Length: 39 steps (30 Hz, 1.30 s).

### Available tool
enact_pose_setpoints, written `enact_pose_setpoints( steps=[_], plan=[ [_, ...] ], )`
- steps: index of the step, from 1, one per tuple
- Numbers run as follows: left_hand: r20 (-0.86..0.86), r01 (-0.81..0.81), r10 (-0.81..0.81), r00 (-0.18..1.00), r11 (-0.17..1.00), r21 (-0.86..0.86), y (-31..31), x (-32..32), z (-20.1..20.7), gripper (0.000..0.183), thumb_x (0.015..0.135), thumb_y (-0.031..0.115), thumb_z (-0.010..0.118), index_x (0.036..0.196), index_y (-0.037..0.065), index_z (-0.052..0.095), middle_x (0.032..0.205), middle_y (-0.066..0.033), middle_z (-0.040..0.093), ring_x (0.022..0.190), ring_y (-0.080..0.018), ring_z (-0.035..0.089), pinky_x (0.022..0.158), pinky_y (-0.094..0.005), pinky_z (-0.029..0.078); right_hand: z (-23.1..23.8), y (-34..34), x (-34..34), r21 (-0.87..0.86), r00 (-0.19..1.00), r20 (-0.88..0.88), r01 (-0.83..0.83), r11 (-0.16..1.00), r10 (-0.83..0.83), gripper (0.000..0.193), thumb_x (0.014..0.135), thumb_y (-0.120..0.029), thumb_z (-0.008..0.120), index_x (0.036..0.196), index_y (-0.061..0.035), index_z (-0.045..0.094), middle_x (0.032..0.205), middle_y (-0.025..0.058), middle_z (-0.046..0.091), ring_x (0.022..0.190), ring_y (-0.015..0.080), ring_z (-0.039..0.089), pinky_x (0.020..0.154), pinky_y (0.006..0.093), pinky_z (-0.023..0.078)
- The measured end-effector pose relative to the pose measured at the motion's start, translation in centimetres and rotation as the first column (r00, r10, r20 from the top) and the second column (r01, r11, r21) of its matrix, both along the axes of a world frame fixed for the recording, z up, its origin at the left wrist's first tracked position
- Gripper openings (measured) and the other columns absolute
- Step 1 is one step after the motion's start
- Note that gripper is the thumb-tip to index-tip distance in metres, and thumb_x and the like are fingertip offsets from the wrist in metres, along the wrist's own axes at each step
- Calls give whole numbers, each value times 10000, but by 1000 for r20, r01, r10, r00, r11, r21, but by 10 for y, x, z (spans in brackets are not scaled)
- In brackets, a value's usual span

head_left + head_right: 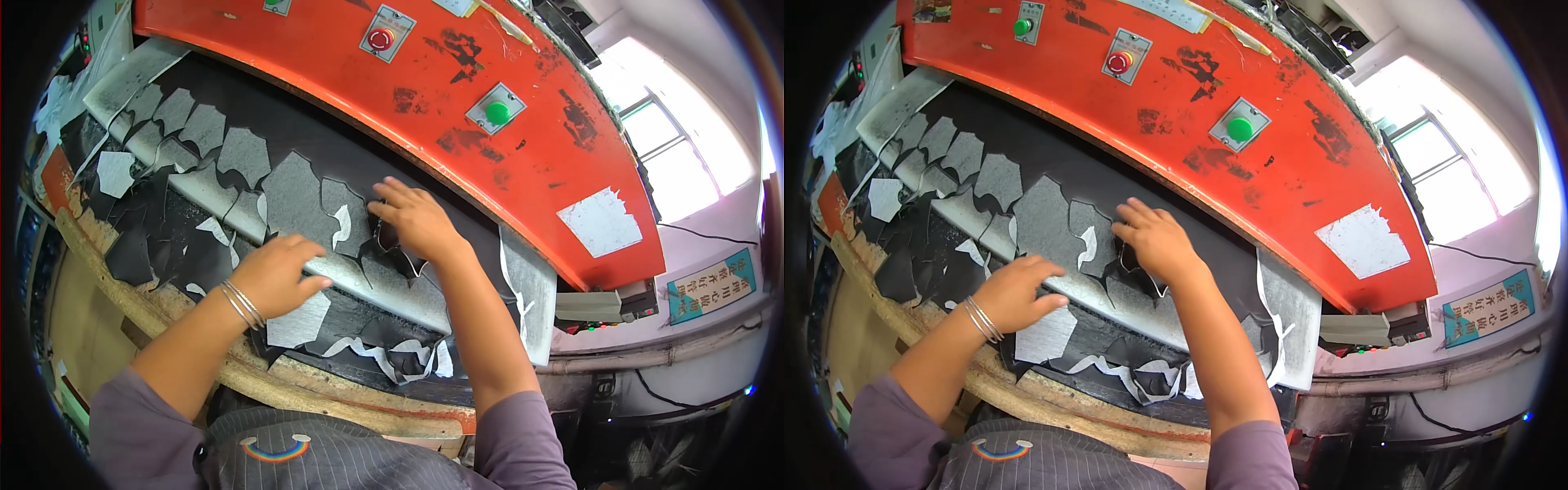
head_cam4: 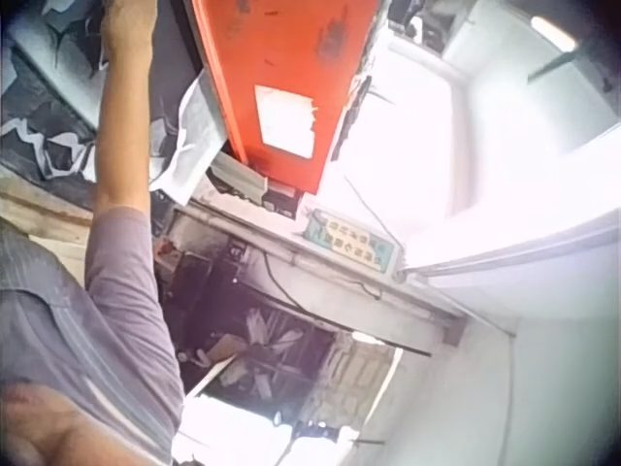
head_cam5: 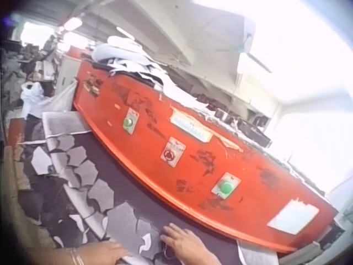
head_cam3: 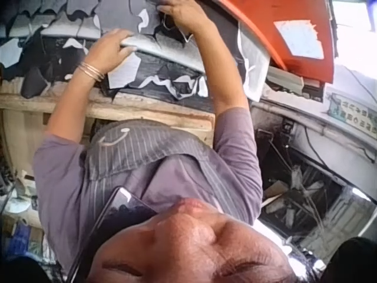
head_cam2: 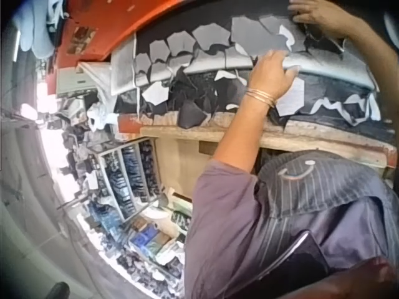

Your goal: Cutting leather components for shoes using a manual die-cutting machine.

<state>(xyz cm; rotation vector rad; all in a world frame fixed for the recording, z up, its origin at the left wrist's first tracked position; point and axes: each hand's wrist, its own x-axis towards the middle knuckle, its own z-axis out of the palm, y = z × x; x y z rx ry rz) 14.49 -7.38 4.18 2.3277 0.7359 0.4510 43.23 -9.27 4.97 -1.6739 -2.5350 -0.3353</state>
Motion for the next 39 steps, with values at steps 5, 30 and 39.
enact_pose_setpoints(
  steps=[5, 30, 39],
  plan=[
    [132, 65, -58, 990, 997, -46, -14, 4, -13, 303, 811, 293, 687, 994, 55, 642, 896, -120, 630, 812, -283, 607, 731, -364, 493, 9, 21, 4, -315, 984, 139, -61, 947, 110, 163, 776, -117, 602, 911, -129, 692, 1024, 43, 638, 1066, 229, 565, 938, 360, 417],
    [150, -137, 127, 981, 989, 58, 25, 119, -84, 744, 778, 48, 524, 1436, -10, 181, 1303, -126, 525, 1266, -246, 428, 1076, -480, 240, -82, -121, 7, -137, 527, -643, 635, 760, -556, 748, 707, -238, 806, 1348, -49, 469, 1211, 189, 538, 1083, 299, 555, 930, 372, 444],
    [164, -132, 137, 977, 990, -39, 35, 121, -79, 694, 733, -7, 475, 1398, -29, 279, 1310, -102, 555, 1252, -237, 462, 1054, -418, 237, -82, -110, -8, -63, 572, -512, 719, 692, -641, 804, 687, -411, 787, 1342, -61, 479, 1269, 214, 530, 1178, 355, 462, 1016, 441, 316]
  ],
)
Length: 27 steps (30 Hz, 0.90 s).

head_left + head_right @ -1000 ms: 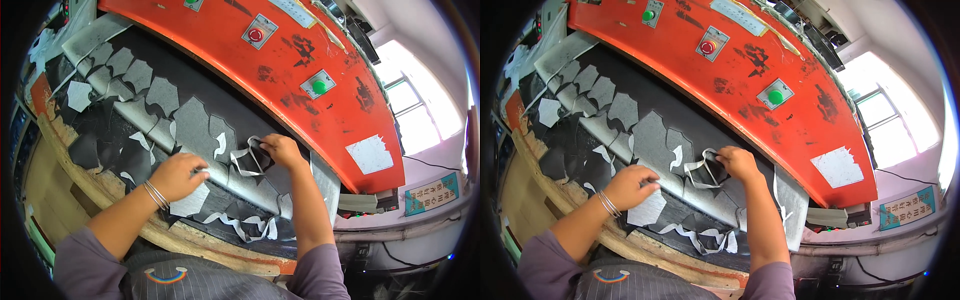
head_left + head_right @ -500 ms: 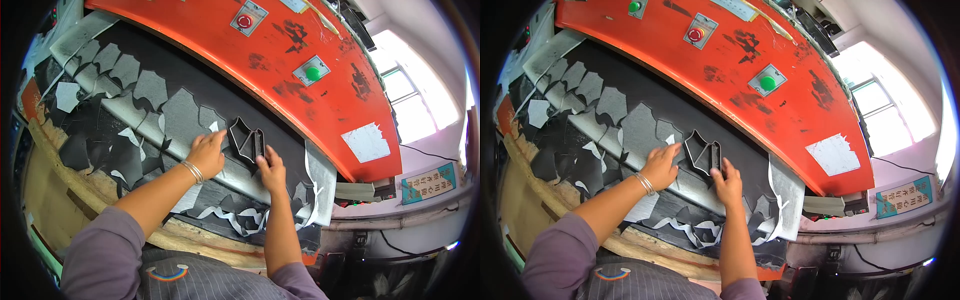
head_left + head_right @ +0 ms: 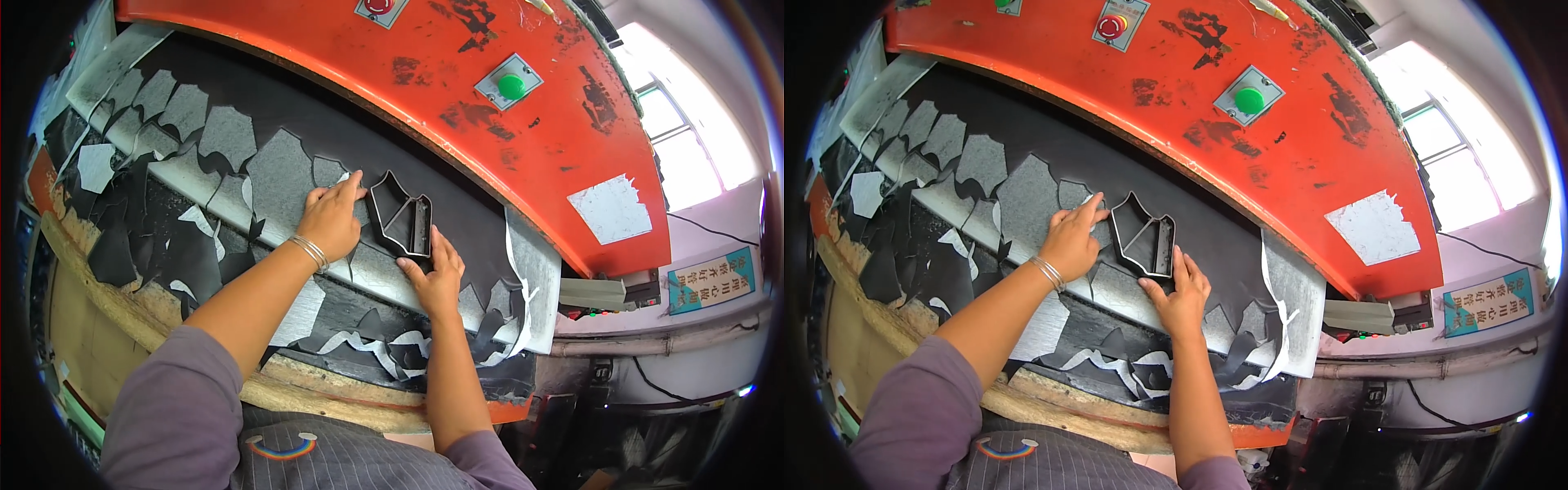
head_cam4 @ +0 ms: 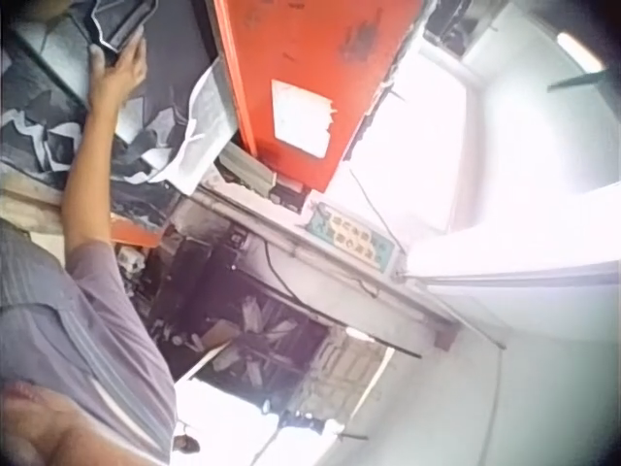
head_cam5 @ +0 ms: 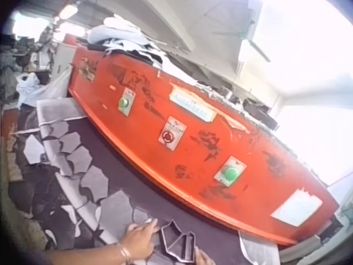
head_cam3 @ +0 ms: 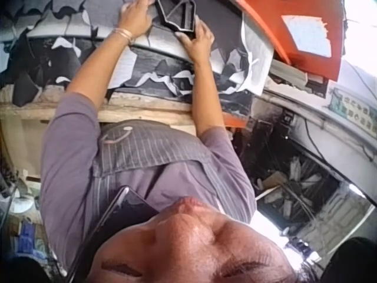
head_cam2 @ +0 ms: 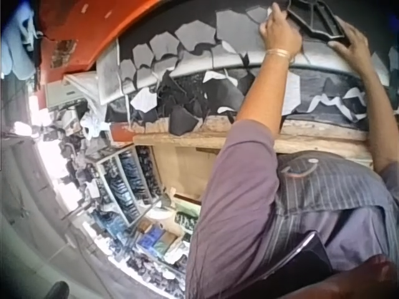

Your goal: Cutting leather components for shoes using a manual die-cutting machine.

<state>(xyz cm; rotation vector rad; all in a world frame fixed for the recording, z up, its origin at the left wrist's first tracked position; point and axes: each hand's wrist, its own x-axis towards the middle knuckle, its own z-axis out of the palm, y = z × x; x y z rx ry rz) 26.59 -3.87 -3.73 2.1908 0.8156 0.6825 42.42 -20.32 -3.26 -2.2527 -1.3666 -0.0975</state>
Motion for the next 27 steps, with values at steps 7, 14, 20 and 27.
enact_pose_setpoints(
  steps=[7, 14, 20, 27],
  plan=[
    [58, 32, -39, 998, 993, 115, 0, -2, -5, 632, 740, 23, 472, 1353, -43, 331, 1259, -129, 590, 1251, -249, 460, 1057, -389, 272, -2, -3, 4, 49, 993, 102, -67, 997, 62, 768, 671, -402, 790, 1273, -3, 530, 1204, 218, 574, 1107, 350, 518, 975, 404, 365],
    [25, 25, -29, 999, 990, 142, 1, -5, -3, 586, 749, 27, 485, 1317, -49, 360, 1276, -136, 570, 1267, -265, 443, 1074, -405, 263, -3, 7, -7, 79, 958, 282, -70, 994, 45, 714, 649, -324, 765, 1201, 70, 540, 1087, 189, 629, 999, 287, 600, 951, 429, 393],
    [11, 19, -22, 1000, 981, 195, 3, -9, -8, 561, 767, 55, 524, 1298, -48, 376, 1261, -137, 572, 1266, -267, 443, 1072, -408, 270, -5, 10, -11, 63, 956, 291, -61, 996, 40, 736, 652, -325, 762, 1221, 71, 519, 1099, 196, 619, 1020, 308, 586, 959, 435, 390],
    [189, 24, -12, 982, 998, -60, 29, -46, 7, 539, 771, 91, 559, 1292, 3, 450, 1252, -189, 557, 1249, -323, 451, 1065, -412, 329, 6, 1, -33, -3, 979, 203, 33, 999, -32, 847, 702, -336, 780, 1369, 7, 386, 1178, 223, 575, 1074, 362, 552, 945, 420, 412]
  ],
)
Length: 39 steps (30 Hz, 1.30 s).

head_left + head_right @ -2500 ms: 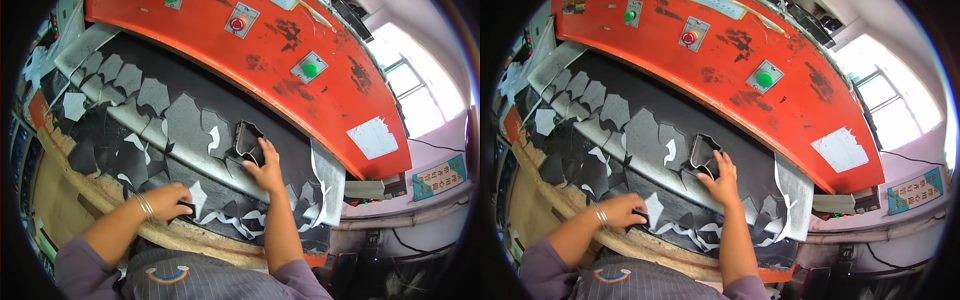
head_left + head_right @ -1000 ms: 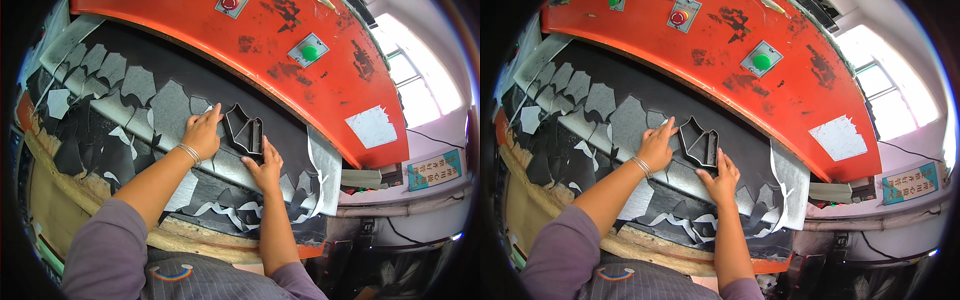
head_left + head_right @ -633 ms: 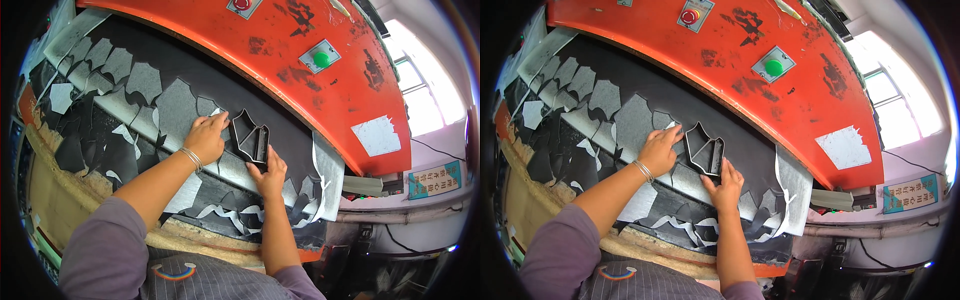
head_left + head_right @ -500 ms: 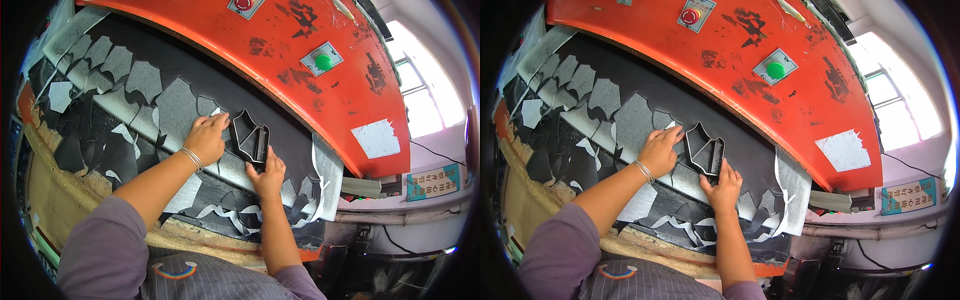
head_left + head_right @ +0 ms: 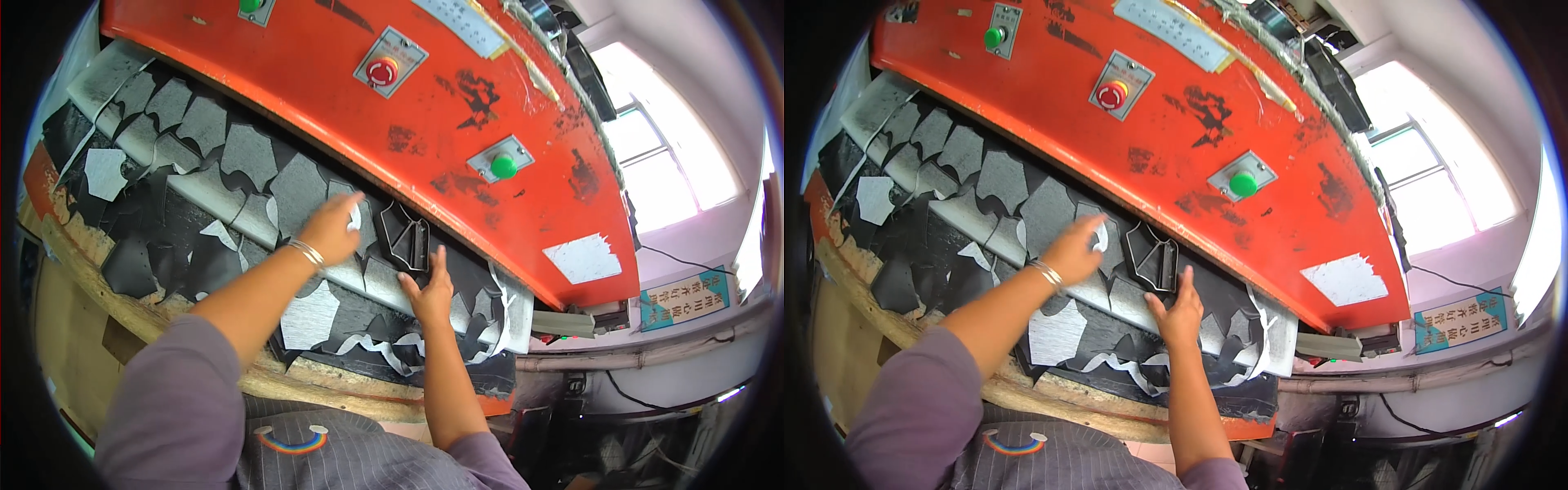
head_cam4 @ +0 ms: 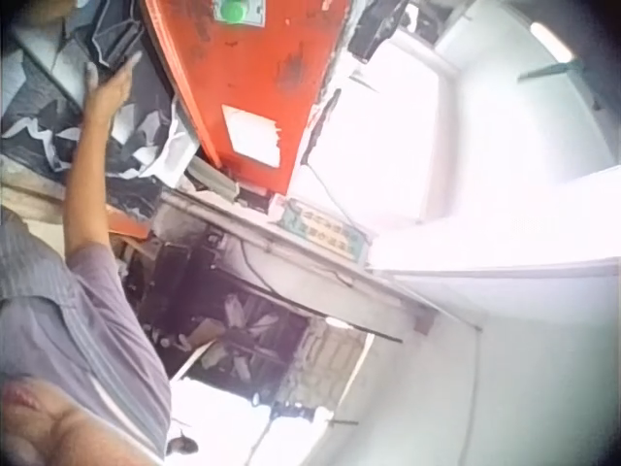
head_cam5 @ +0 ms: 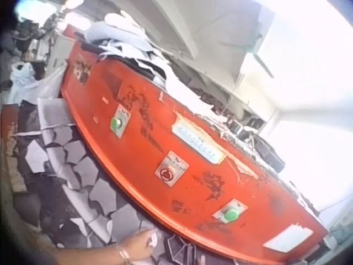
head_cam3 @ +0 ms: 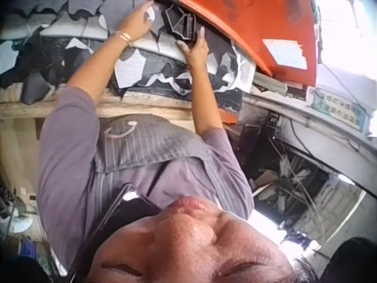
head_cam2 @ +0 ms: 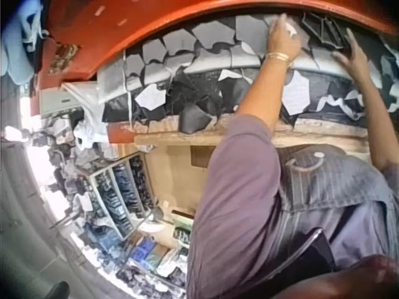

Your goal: Cutting leather components for shoes using a manual die-cutting machine.

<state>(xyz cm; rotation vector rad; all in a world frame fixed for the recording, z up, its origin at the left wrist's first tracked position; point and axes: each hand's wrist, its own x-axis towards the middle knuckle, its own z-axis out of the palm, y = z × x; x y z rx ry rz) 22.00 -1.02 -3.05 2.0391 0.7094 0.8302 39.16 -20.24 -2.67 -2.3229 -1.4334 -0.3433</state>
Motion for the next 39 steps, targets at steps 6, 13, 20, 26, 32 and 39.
enact_pose_setpoints(
  steps=[6, 13, 20, 26, 32, 39],
  plan=[
    [339, -435, 418, 842, 900, -31, 124, -128, 88, 220, 926, 222, 545, 982, 30, 636, 924, -105, 693, 864, -188, 662, 765, -307, 499, 124, 20, -40, 384, 888, -454, 121, 916, 73, 640, 802, -153, 744, 1338, -22, 418, 1101, 146, 587, 870, 165, 585, 777, 296, 480],
    [200, -416, 366, 909, 832, 367, 204, -163, 164, 297, 979, 279, 475, 835, 25, 525, 717, -74, 502, 667, -145, 465, 653, -307, 419, 189, 89, -7, 662, 889, -358, 25, 749, 286, 162, 883, -78, 641, 951, -33, 500, 798, 41, 558, 693, 72, 498, 595, 212, 419],
    [20, 82, -81, 997, 995, -64, 56, -124, 92, 193, 929, 223, 553, 843, 58, 601, 772, -53, 606, 729, -149, 575, 702, -298, 470, 114, -2, -72, -132, 861, -489, -229, 964, 137, 269, 807, -223, 715, 979, -36, 629, 888, 140, 644, 765, 265, 630, 687, 349, 504],
    [-33, 569, -726, 687, 565, -598, -86, -83, 48, 265, 877, 305, 652, 909, 43, 672, 771, -50, 678, 751, -111, 622, 691, -286, 493, 71, -88, -144, -310, 896, -365, -374, 874, 254, 538, 668, -250, 787, 1122, -30, 600, 990, 146, 614, 954, 340, 551, 837, 394, 464],
    [22, 403, -749, 662, 332, -853, -92, -72, 45, 255, 881, 340, 658, 886, 85, 661, 760, 46, 610, 608, -29, 451, 542, -185, 364, 59, -94, -139, -227, 907, -347, -330, 916, 240, 512, 607, -135, 787, 1072, -25, 606, 944, 140, 581, 908, 318, 542, 803, 385, 468],
    [-61, 272, -808, 586, 267, -925, -97, -60, 46, 306, 887, 419, 632, 826, 120, 646, 709, 69, 574, 578, -17, 457, 514, -171, 343, 81, -92, -94, -306, 766, -538, -565, 766, 350, 486, 687, -254, 769, 1091, -26, 623, 972, 164, 621, 938, 333, 576, 812, 388, 479]
  ],
)
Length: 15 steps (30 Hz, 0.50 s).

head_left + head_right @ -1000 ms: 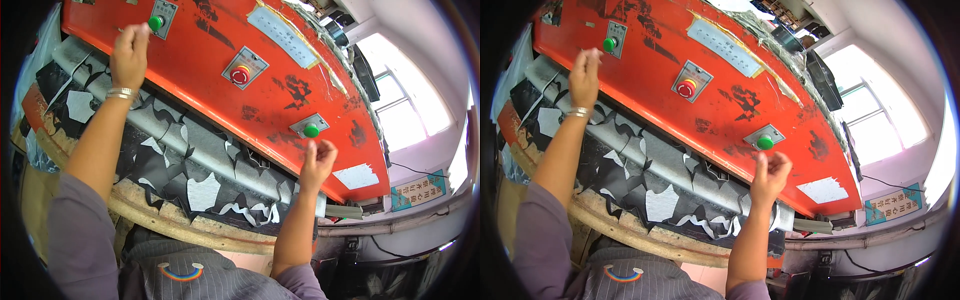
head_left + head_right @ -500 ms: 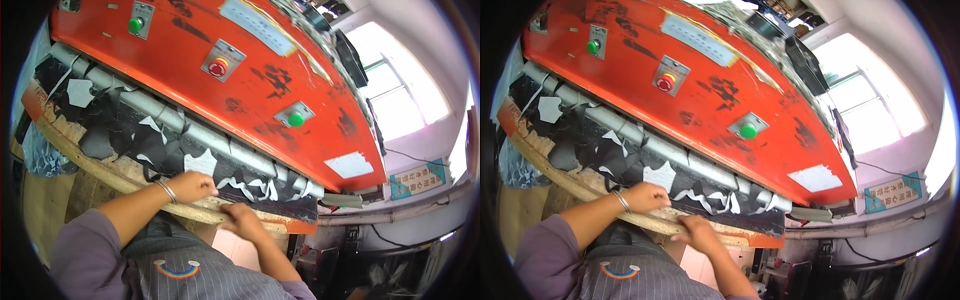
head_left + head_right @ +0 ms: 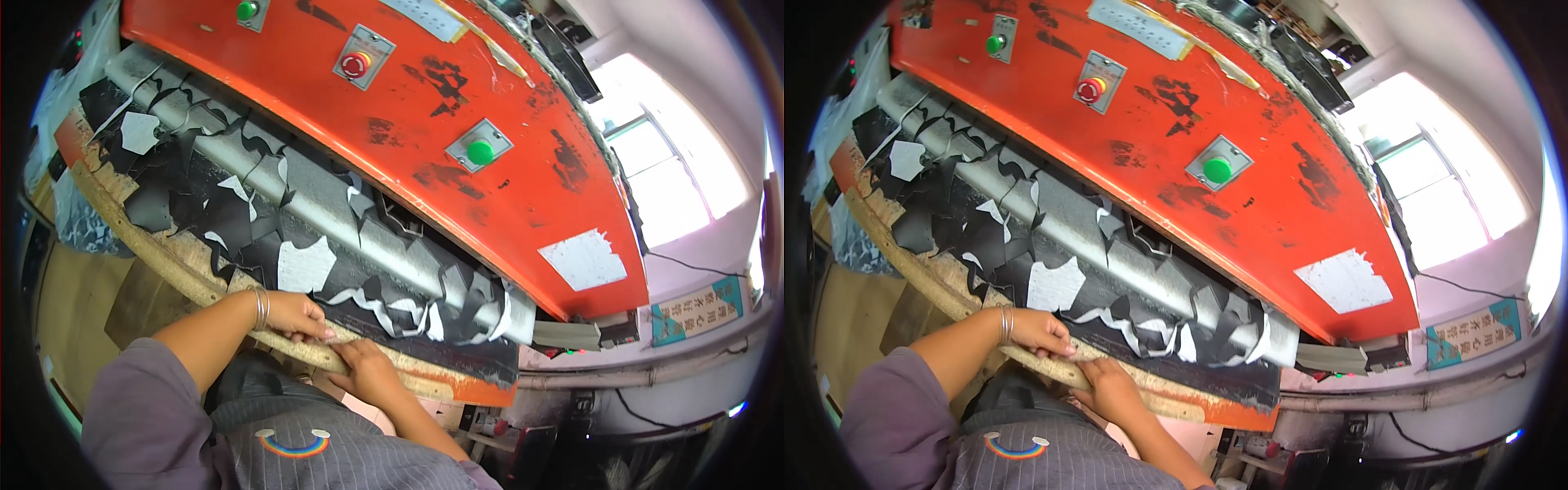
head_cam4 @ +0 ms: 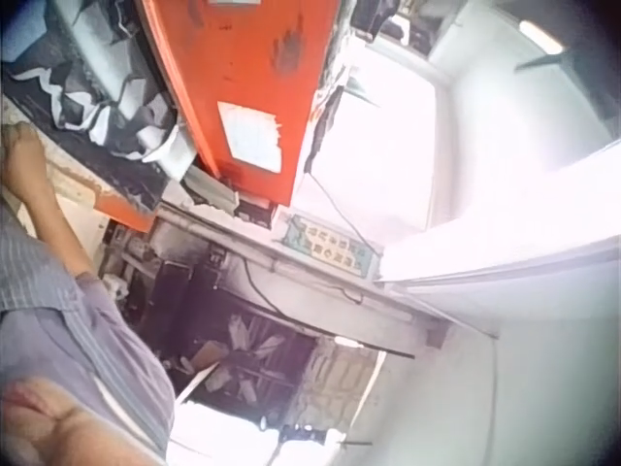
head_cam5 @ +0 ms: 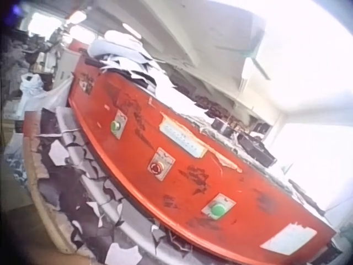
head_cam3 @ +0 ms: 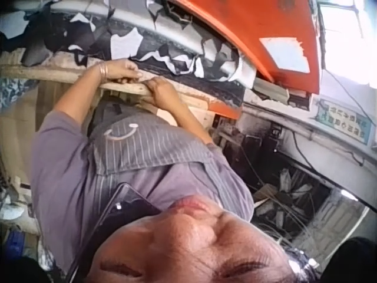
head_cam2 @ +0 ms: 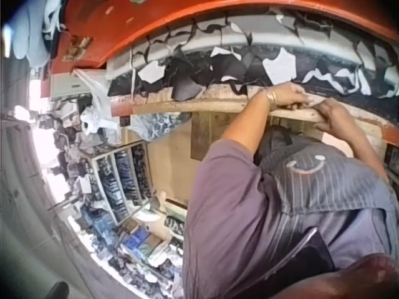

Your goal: Cutting leather components for shoes using a manual die-cutting machine.

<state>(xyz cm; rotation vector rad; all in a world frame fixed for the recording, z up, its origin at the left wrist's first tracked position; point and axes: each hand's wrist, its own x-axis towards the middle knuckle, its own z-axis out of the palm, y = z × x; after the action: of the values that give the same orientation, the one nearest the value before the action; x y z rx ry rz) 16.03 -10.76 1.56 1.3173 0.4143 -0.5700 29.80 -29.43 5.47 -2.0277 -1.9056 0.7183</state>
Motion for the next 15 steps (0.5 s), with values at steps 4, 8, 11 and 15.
enact_pose_setpoints(
  steps=[4, 8, 11, 15],
  plan=[
    [36, -225, 243, 969, 936, -272, -5, -15, -3, 296, 949, 319, 548, 1078, 53, 567, 905, -56, 643, 653, -103, 629, 534, -203, 469, 15, 40, 52, -23, 997, -60, 39, 999, -41, 411, 798, -351, 698, 1032, -15, 666, 1030, 213, 652, 922, 362, 634, 810, 404, 502],
    [224, -581, 690, 688, 709, -399, -17, 6, -15, 325, 950, 304, 543, 1152, 49, 533, 978, -75, 633, 667, -107, 615, 547, -213, 472, -12, 103, 85, 300, 963, 257, -5, 954, -76, 600, 795, -423, 687, 1199, 0, 550, 1217, 203, 569, 1134, 347, 537, 934, 437, 417],
    [341, -776, 790, 510, 593, -215, 8, 60, -10, 472, 927, 349, 570, 1275, 54, 444, 1061, -82, 606, 669, -95, 569, 544, -208, 440, -22, 150, 102, 370, 876, 469, -79, 926, -113, 523, 780, -422, 667, 1086, -4, 598, 1108, 144, 627, 1103, 283, 534, 920, 415, 374],
    [398, -923, 849, 347, 385, -16, 15, 113, -9, 615, 928, 428, 533, 1388, 77, 327, 1041, -71, 594, 642, -86, 530, 514, -208, 413, -24, 152, 119, 212, 840, 537, -214, 954, 70, 294, 803, -320, 619, 812, -27, 642, 856, 119, 668, 910, 278, 567, 820, 428, 358]
  ],
)
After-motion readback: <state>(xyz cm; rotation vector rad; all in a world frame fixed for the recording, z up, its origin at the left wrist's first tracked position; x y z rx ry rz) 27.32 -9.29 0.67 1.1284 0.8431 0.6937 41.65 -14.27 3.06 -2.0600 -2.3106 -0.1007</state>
